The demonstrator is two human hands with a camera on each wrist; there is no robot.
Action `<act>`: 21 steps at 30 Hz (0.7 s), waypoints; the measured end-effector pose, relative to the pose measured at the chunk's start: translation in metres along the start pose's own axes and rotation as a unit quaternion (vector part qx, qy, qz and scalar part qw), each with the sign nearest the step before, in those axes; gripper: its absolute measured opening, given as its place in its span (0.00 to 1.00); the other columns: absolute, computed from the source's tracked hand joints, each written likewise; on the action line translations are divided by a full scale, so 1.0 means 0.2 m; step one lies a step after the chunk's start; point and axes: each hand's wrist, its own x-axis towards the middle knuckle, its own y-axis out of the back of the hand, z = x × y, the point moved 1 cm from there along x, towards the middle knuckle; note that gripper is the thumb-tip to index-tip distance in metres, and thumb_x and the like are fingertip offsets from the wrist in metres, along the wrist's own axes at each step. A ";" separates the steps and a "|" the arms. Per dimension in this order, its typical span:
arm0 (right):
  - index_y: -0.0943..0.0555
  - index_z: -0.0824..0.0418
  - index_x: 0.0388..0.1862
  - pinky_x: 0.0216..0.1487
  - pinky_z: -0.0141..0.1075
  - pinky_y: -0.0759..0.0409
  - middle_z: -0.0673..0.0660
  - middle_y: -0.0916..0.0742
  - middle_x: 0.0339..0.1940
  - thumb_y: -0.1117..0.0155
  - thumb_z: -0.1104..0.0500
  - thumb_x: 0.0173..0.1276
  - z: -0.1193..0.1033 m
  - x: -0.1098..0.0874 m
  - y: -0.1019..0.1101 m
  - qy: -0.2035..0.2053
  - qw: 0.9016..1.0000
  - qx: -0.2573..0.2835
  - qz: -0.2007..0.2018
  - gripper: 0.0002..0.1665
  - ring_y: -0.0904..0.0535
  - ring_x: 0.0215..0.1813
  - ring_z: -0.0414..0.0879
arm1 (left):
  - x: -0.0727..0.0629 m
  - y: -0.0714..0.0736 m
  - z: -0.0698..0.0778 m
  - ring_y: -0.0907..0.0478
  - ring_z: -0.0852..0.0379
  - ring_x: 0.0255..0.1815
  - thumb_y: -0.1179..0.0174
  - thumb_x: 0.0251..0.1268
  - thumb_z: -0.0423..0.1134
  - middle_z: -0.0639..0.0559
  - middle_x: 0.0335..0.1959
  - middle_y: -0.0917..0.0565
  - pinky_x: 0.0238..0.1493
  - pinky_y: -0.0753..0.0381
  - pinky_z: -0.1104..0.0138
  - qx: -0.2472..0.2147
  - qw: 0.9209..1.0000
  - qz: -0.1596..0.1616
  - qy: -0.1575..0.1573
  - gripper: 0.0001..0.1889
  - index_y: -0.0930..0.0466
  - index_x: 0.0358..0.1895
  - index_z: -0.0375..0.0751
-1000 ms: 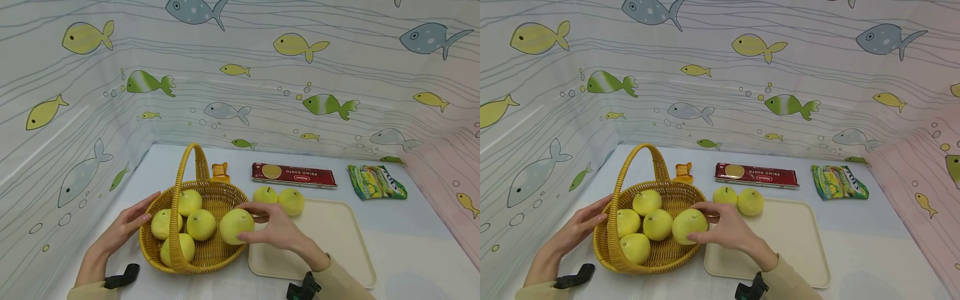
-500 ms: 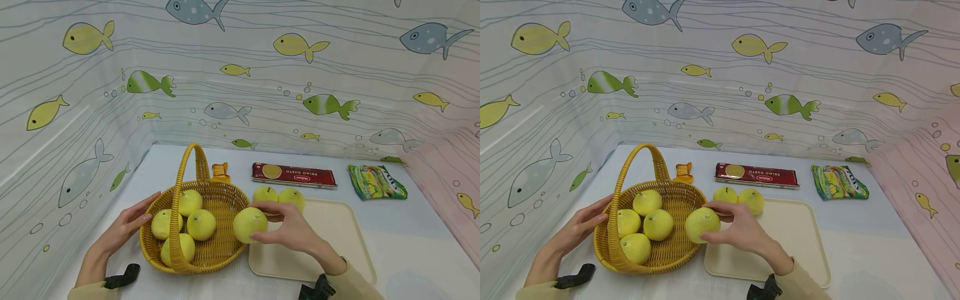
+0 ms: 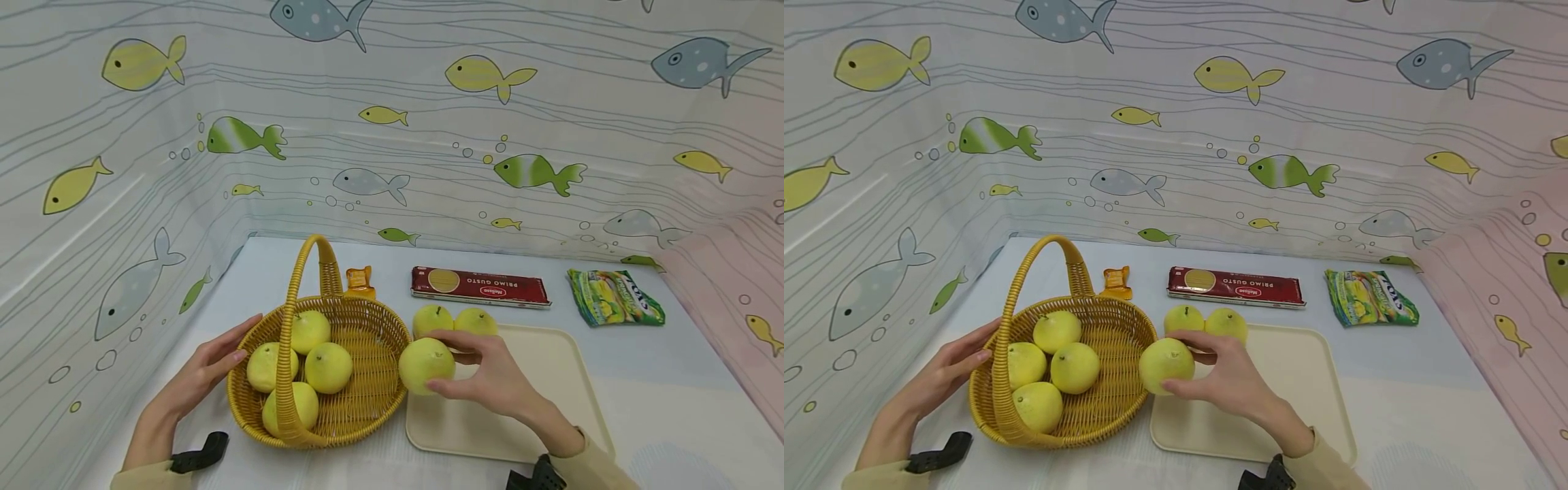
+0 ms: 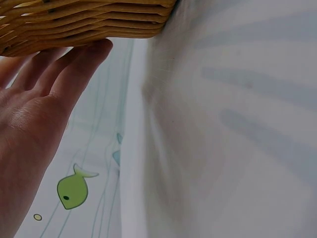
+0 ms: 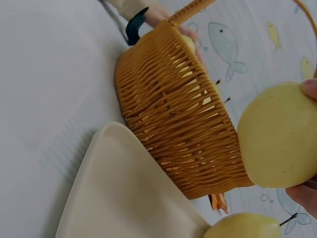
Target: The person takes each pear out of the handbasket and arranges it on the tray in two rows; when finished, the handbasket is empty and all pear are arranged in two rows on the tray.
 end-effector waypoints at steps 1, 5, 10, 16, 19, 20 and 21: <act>0.17 0.49 0.58 0.49 0.36 0.14 0.46 0.12 0.51 0.18 0.53 0.53 0.01 0.00 0.01 0.003 1.000 0.000 0.003 0.31 0.13 0.49 0.42 | 0.00 0.00 0.00 0.43 0.80 0.73 0.58 0.79 0.29 0.64 0.78 0.41 0.63 0.35 0.82 0.000 1.000 0.000 0.000 0.29 0.50 0.79 0.35; 0.17 0.48 0.58 0.49 0.36 0.14 0.45 0.12 0.51 0.18 0.54 0.53 0.03 -0.02 0.03 0.002 1.000 -0.003 0.012 0.31 0.13 0.48 0.41 | 0.00 0.00 0.00 0.43 0.80 0.73 0.58 0.79 0.29 0.65 0.78 0.40 0.63 0.35 0.82 0.001 1.000 0.000 0.000 0.29 0.50 0.79 0.35; 0.17 0.48 0.57 0.50 0.35 0.15 0.45 0.12 0.51 0.18 0.52 0.52 0.07 -0.04 0.06 -0.013 1.000 -0.017 0.019 0.31 0.14 0.49 0.40 | 0.00 0.00 0.00 0.43 0.80 0.73 0.58 0.79 0.29 0.65 0.78 0.40 0.64 0.36 0.82 0.001 1.000 0.000 -0.001 0.29 0.50 0.79 0.34; 0.16 0.51 0.57 0.49 0.34 0.15 0.48 0.12 0.52 0.18 0.52 0.53 0.12 -0.08 0.10 -0.020 0.998 -0.044 0.033 0.31 0.14 0.49 0.40 | 0.00 0.00 0.00 0.43 0.80 0.73 0.58 0.79 0.29 0.65 0.78 0.40 0.63 0.36 0.82 0.006 1.000 0.000 -0.002 0.29 0.50 0.79 0.34; 0.16 0.52 0.57 0.48 0.33 0.15 0.49 0.11 0.51 0.18 0.52 0.52 0.15 -0.10 0.13 -0.023 0.997 -0.060 0.045 0.31 0.14 0.49 0.39 | 0.00 0.00 0.00 0.43 0.79 0.73 0.58 0.79 0.29 0.64 0.78 0.40 0.63 0.36 0.82 0.008 1.000 0.001 -0.002 0.29 0.50 0.79 0.35; 0.16 0.51 0.57 0.48 0.33 0.15 0.49 0.11 0.51 0.18 0.53 0.52 0.16 -0.11 0.14 -0.026 0.997 -0.062 0.049 0.31 0.14 0.49 0.39 | 0.00 0.00 0.00 0.43 0.79 0.73 0.58 0.79 0.29 0.64 0.78 0.40 0.63 0.36 0.82 0.008 1.000 0.001 -0.001 0.29 0.50 0.79 0.35; 0.16 0.51 0.57 0.48 0.33 0.15 0.49 0.11 0.51 0.17 0.53 0.52 0.17 -0.11 0.15 -0.026 0.996 -0.066 0.053 0.31 0.14 0.49 0.39 | 0.00 0.00 0.00 0.43 0.79 0.73 0.58 0.79 0.29 0.64 0.78 0.40 0.63 0.36 0.82 0.008 1.000 0.001 0.000 0.29 0.50 0.79 0.35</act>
